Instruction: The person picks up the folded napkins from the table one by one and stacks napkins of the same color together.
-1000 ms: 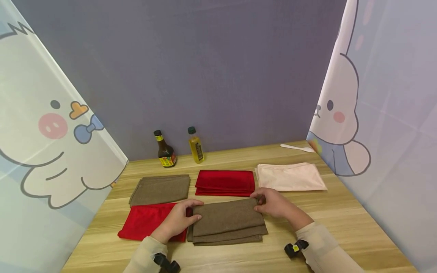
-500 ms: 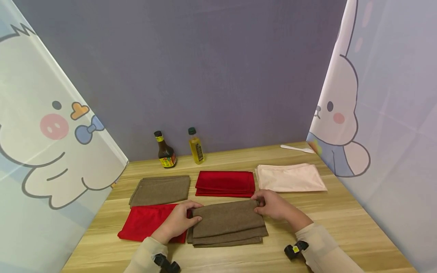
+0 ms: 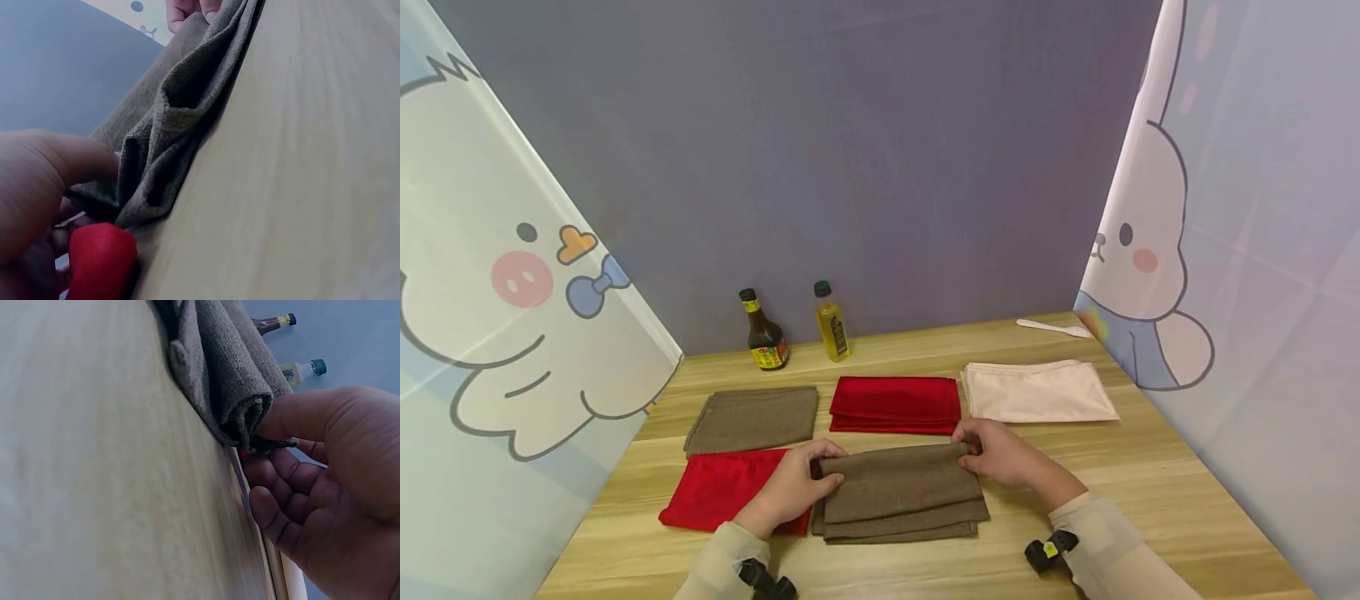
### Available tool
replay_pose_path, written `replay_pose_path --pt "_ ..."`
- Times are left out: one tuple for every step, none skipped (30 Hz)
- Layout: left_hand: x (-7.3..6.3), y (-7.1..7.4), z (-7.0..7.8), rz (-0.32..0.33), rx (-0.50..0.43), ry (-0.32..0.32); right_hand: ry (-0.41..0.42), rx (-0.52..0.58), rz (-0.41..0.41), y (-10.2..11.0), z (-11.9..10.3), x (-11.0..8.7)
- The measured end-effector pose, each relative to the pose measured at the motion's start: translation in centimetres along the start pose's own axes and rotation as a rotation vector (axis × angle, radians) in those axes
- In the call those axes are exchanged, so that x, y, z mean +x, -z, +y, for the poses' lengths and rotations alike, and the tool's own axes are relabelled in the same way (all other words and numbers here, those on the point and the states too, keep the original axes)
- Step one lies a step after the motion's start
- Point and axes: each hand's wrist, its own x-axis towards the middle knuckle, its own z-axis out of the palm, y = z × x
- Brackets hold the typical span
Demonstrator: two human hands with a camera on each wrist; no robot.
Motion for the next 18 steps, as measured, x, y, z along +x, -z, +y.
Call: replay_pose_path --pt "-0.03 -0.02 0.02 0.005 -0.012 -0.004 0.004 -0.002 0.000 -0.02 0.03 0.00" --pt "-0.07 -0.04 0.04 0.010 -0.024 -0.006 0.007 -0.002 0.000 -0.04 0.06 0.00" --pt "-0.10 -0.07 0.08 0.016 -0.038 -0.009 0.008 -0.003 0.000 -0.06 0.11 0.01" --pt "-0.13 -0.11 0.12 0.024 -0.052 -0.012 0.014 -0.004 0.000 -0.07 0.16 0.03" --pt "-0.15 -0.17 0.16 0.033 -0.063 -0.018 0.014 -0.002 0.002 -0.09 0.19 0.03" --pt "-0.17 -0.21 0.21 0.041 -0.076 -0.023 0.019 0.000 0.004 -0.09 0.26 0.05" --pt "-0.17 -0.25 0.28 0.050 -0.091 -0.025 0.025 0.002 0.008 -0.09 0.29 0.06" --pt "-0.17 -0.28 0.34 0.059 -0.102 -0.030 0.031 0.007 0.013 -0.07 0.33 0.06" --pt "-0.17 -0.31 0.38 0.070 -0.110 -0.039 0.034 0.014 0.019 -0.04 0.36 0.07" --pt "-0.16 -0.32 0.45 0.078 -0.114 -0.050 0.037 0.025 0.024 0.01 0.36 0.08" --pt "-0.15 -0.32 0.51 0.086 -0.118 -0.056 0.037 0.042 0.027 0.04 0.37 0.08" --pt "-0.14 -0.30 0.56 0.090 -0.124 -0.058 0.036 0.058 0.029 0.07 0.37 0.09" --pt "-0.13 -0.29 0.60 0.094 -0.131 -0.059 0.034 0.075 0.031 0.11 0.34 0.09" --pt "-0.12 -0.28 0.61 0.095 -0.134 -0.060 0.032 0.092 0.032 0.14 0.32 0.09" --pt "-0.11 -0.28 0.60 0.096 -0.134 -0.062 0.028 0.105 0.034 0.15 0.26 0.09" --pt "-0.11 -0.26 0.65 0.095 -0.140 -0.058 0.028 0.117 0.035 0.14 0.25 0.07" --pt "-0.09 -0.25 0.67 0.094 -0.148 -0.051 0.027 0.126 0.035 0.12 0.21 0.04" --pt "-0.08 -0.25 0.71 0.095 -0.156 -0.049 0.030 0.130 0.037 0.08 0.21 0.03"
